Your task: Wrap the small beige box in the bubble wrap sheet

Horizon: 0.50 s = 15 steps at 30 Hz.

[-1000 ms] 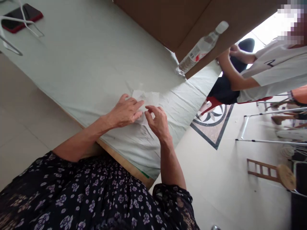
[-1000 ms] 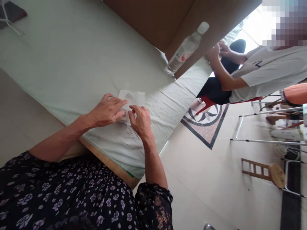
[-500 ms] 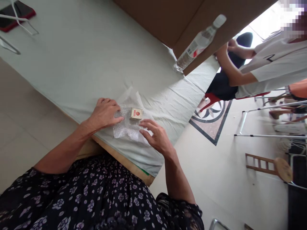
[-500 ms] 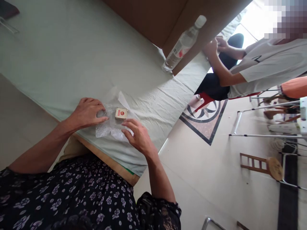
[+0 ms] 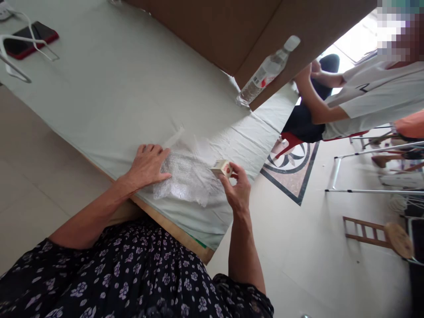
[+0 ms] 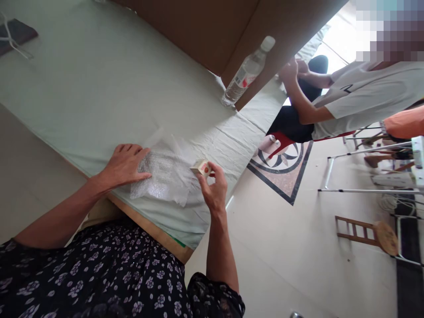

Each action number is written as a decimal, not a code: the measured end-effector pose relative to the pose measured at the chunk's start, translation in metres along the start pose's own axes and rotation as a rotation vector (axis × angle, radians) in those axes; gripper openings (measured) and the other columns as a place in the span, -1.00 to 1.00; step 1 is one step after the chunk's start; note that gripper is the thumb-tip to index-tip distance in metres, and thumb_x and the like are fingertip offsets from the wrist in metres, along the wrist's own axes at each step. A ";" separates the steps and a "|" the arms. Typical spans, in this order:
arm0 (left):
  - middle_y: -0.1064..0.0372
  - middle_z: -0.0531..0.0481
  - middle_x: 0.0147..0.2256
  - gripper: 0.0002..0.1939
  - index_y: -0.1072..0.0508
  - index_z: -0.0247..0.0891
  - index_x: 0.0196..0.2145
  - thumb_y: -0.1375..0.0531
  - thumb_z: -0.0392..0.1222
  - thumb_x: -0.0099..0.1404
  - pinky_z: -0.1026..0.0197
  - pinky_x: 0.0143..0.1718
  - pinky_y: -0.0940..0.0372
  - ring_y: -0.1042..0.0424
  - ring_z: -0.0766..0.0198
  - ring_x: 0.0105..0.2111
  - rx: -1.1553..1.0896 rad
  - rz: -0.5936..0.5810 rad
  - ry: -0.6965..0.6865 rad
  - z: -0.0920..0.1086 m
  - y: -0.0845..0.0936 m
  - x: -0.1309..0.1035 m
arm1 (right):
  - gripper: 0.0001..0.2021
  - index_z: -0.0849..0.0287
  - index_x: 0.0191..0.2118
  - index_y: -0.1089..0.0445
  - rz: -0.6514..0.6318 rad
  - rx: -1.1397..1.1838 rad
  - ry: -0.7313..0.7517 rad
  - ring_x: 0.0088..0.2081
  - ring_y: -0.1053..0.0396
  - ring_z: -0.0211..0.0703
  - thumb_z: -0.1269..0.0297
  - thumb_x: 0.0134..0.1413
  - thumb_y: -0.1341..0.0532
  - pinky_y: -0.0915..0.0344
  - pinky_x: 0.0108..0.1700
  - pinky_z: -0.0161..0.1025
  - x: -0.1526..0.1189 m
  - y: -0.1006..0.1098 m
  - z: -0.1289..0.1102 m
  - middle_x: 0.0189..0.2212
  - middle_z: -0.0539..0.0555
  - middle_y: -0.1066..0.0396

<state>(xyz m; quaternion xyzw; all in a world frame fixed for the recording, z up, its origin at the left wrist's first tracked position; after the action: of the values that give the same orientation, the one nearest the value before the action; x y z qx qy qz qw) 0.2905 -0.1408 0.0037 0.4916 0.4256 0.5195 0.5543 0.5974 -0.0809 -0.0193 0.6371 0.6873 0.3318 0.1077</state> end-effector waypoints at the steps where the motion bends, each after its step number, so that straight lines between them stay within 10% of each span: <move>1: -0.47 -0.28 0.01 -0.36 -0.42 -0.18 0.16 -0.38 0.06 0.17 -0.18 0.11 -0.21 -0.39 -0.23 0.04 -0.005 -0.004 0.001 0.000 0.000 0.000 | -0.57 0.14 0.10 -0.42 0.032 -0.055 -0.015 -0.05 -0.50 0.05 0.12 0.14 -0.32 -0.50 -0.04 0.06 -0.003 0.007 0.007 0.00 0.22 -0.54; 8: -0.52 -0.32 -0.04 -0.60 -0.54 -0.30 0.01 -0.28 -0.03 0.29 -0.22 0.11 -0.27 -0.43 -0.22 0.01 -0.074 0.065 -0.020 0.008 0.012 0.000 | -0.67 0.06 0.11 -0.44 0.215 -0.277 0.249 0.10 -0.47 0.14 0.27 0.25 -0.28 -0.38 0.17 0.23 -0.025 0.017 -0.025 0.04 0.24 -0.52; 12: -0.53 -0.25 -0.02 -0.74 -0.56 -0.25 -0.05 -0.13 -0.16 0.42 -0.16 0.13 -0.31 -0.45 -0.11 0.03 -0.166 0.166 -0.102 0.022 0.019 0.012 | -0.64 0.01 0.14 -0.44 -0.245 -0.074 0.464 0.04 -0.51 0.02 0.42 0.32 -0.13 -0.49 0.06 0.02 -0.025 -0.023 -0.078 0.01 0.18 -0.54; 15: -0.48 -0.27 0.11 -0.72 -0.54 -0.27 -0.01 -0.12 -0.25 0.40 -0.15 0.23 -0.26 -0.38 -0.12 0.21 -0.163 0.102 -0.150 0.027 0.010 0.029 | -0.55 0.12 0.24 -0.37 -0.344 -0.140 0.325 0.26 -0.37 0.09 0.45 0.30 -0.05 -0.40 0.24 0.11 0.001 -0.060 -0.078 0.29 0.29 -0.34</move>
<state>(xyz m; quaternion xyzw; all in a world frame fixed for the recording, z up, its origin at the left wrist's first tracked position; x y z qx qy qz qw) 0.3187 -0.1155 0.0191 0.5033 0.3140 0.5416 0.5956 0.5049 -0.1032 0.0042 0.4401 0.7691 0.4537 0.0947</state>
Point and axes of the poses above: each hand's wrist, its own x-axis towards the middle knuckle, its own y-axis out of the back of the hand, z = x × y, the point moved 1 cm from there along x, towards the middle knuckle
